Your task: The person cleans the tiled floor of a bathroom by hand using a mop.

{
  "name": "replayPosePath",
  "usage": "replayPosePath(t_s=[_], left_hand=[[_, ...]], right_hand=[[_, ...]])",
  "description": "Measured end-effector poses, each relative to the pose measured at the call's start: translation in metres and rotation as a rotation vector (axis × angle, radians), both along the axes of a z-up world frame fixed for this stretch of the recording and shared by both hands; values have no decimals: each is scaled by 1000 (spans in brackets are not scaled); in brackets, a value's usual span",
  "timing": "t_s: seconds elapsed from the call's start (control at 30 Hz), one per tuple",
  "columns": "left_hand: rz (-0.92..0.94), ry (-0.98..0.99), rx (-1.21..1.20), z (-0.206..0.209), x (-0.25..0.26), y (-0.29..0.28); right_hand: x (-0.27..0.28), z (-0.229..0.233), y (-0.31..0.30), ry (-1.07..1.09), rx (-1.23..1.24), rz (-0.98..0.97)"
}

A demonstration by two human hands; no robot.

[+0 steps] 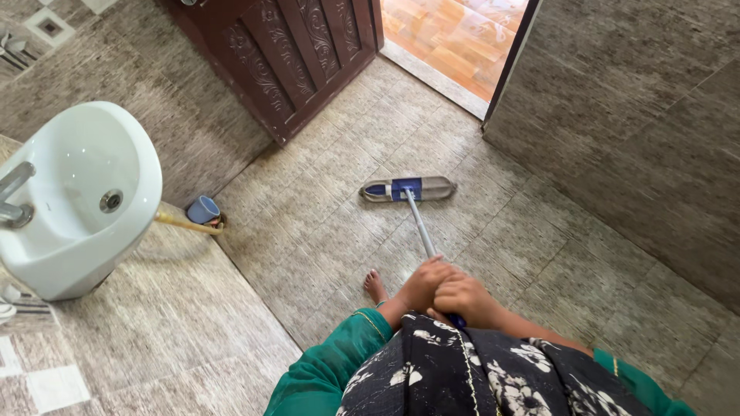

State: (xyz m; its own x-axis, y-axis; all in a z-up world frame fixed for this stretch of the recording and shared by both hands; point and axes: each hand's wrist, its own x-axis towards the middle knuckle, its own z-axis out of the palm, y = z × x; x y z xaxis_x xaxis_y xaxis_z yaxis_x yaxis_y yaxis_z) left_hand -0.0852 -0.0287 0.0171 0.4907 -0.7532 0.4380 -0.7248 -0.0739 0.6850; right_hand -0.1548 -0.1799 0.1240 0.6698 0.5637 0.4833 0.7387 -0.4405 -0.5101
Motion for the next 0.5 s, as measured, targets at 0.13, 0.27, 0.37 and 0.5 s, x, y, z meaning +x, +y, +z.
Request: replayPosePath(t_s=[0.13, 0.27, 0.37, 0.5], left_hand=[[-46, 1, -105, -2, -14, -12], [-47, -54, -277, -26, -3, -30], [-17, -95, -324, -48, 14, -37], [-75, -89, -311, -61, 68, -38]], right_hand=[[-13, -22, -15, -116, 143, 26], [7, -58, -23, -200, 307, 180], [33, -76, -31, -246, 358, 322], [87, -79, -30, -247, 384, 343]])
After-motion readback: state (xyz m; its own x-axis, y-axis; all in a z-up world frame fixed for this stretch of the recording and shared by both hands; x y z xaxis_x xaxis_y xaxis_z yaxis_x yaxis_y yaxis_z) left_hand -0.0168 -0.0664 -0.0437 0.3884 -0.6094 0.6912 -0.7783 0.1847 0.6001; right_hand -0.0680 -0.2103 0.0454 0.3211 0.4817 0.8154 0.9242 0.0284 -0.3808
